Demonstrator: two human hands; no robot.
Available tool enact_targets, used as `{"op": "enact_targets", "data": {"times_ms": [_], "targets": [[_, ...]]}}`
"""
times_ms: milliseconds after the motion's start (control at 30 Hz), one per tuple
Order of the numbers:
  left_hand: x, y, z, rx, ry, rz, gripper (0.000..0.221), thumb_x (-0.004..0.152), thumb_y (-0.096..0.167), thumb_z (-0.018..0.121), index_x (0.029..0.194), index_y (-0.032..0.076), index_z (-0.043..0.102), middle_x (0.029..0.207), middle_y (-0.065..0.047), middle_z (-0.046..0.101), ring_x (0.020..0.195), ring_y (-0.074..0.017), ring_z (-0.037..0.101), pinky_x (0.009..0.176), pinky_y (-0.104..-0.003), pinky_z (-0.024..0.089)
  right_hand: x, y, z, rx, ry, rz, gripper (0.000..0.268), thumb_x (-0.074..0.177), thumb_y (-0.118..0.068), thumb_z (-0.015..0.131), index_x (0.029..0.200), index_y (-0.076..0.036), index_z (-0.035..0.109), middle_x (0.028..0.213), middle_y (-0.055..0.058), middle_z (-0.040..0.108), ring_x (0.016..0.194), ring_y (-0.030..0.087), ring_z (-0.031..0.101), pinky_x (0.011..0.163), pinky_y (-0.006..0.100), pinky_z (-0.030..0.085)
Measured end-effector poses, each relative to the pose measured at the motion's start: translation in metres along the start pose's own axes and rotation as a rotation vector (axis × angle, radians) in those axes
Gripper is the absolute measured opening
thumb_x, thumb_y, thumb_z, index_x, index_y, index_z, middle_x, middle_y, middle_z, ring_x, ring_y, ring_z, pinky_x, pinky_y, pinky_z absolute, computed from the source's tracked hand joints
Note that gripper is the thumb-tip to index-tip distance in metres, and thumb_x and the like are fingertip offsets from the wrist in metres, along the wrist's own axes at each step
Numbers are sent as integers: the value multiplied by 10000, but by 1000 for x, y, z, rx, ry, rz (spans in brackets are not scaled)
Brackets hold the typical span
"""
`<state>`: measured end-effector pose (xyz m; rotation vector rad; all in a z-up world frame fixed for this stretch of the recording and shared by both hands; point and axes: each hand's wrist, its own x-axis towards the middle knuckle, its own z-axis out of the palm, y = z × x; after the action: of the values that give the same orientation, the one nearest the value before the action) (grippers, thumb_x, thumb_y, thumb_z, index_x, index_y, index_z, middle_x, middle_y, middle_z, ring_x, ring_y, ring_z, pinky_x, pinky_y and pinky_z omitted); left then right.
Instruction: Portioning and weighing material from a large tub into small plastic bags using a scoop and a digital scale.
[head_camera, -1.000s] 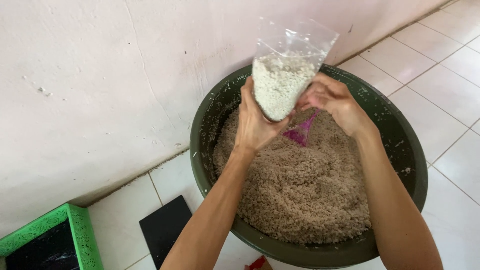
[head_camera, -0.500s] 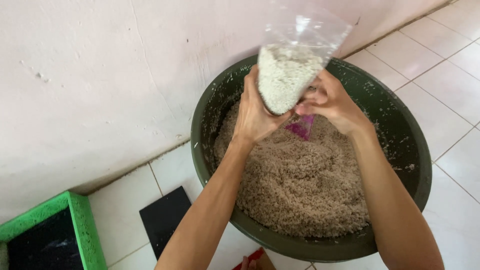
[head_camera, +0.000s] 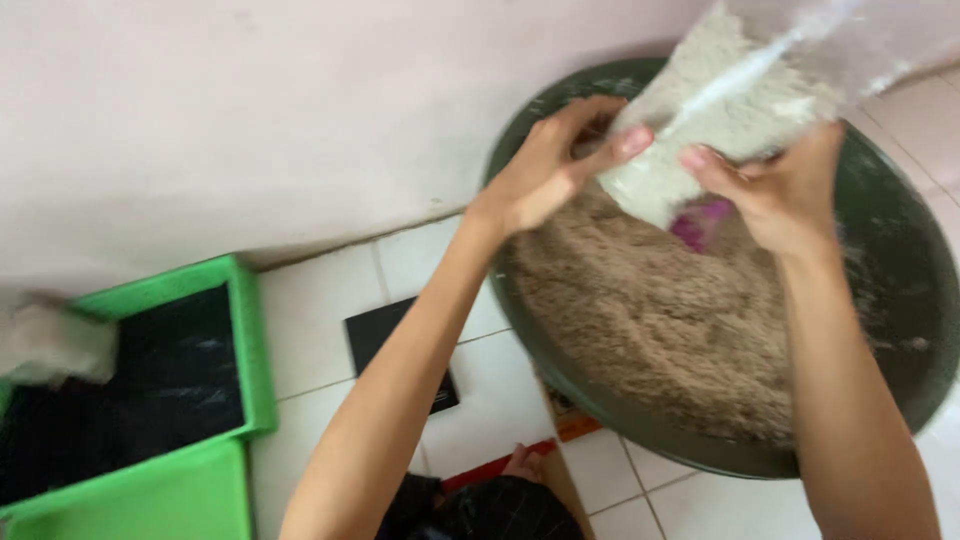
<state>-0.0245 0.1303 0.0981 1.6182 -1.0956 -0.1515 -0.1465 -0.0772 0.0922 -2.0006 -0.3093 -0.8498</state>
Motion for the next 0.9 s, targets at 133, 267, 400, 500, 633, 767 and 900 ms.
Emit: {"op": "enact_targets", "data": {"times_ms": [133,267,400,500,633,767,900], "targets": [[-63,26,-45,-119,59,21,781,823,605,473,1224,-56,580,1106,-205,697,921,-255,716,783,-329,587,8,-70,56,34,-81,-1,611,775,109,683,1297,265,407,1141,350,568,973,463,650,801,473,618],[-135,30,-83,-183,203,-6,578,925,482,438,1161,-13,620,1091,-124,671,964,-215,620,851,-337,505,0,-130,125,138,-132,104,946,655,-110,721,1407,152,209,1334,357,437,1201,473,557,894,558,597],[-201,7,-101,-227,438,-54,749,970,595,287,1129,-50,633,1094,-135,680,990,-231,631,935,-361,495,-23,-153,186,-8,-174,33,706,641,-197,802,1193,146,527,1052,220,678,877,297,719,648,292,641],[-256,-50,-97,-241,608,-240,779,1028,525,108,1190,-19,642,1134,-258,679,1131,-374,640,1066,-502,424,-58,-127,241,94,-121,149,618,573,-64,866,1121,107,637,1069,259,687,1069,267,627,931,475,483],[-312,-100,-67,-269,858,-390,709,1063,455,189,1159,-71,655,1091,-292,674,1108,-393,622,1049,-503,428,-99,-88,293,169,-121,393,561,540,-68,898,1012,122,662,877,238,698,917,217,650,804,398,541],[-350,-131,-32,-310,986,-571,677,1063,447,216,1153,-61,655,1090,-294,667,1120,-391,615,1053,-491,430,-122,-54,326,90,-181,558,455,582,-159,900,806,165,673,667,295,656,690,208,639,493,314,436],[-359,-131,-15,-280,1034,-646,585,1065,400,285,1170,-50,643,1116,-280,674,1135,-384,623,1041,-460,458,-131,-46,342,61,-220,690,371,620,-148,864,669,136,631,508,187,587,522,143,542,392,290,379]]}}
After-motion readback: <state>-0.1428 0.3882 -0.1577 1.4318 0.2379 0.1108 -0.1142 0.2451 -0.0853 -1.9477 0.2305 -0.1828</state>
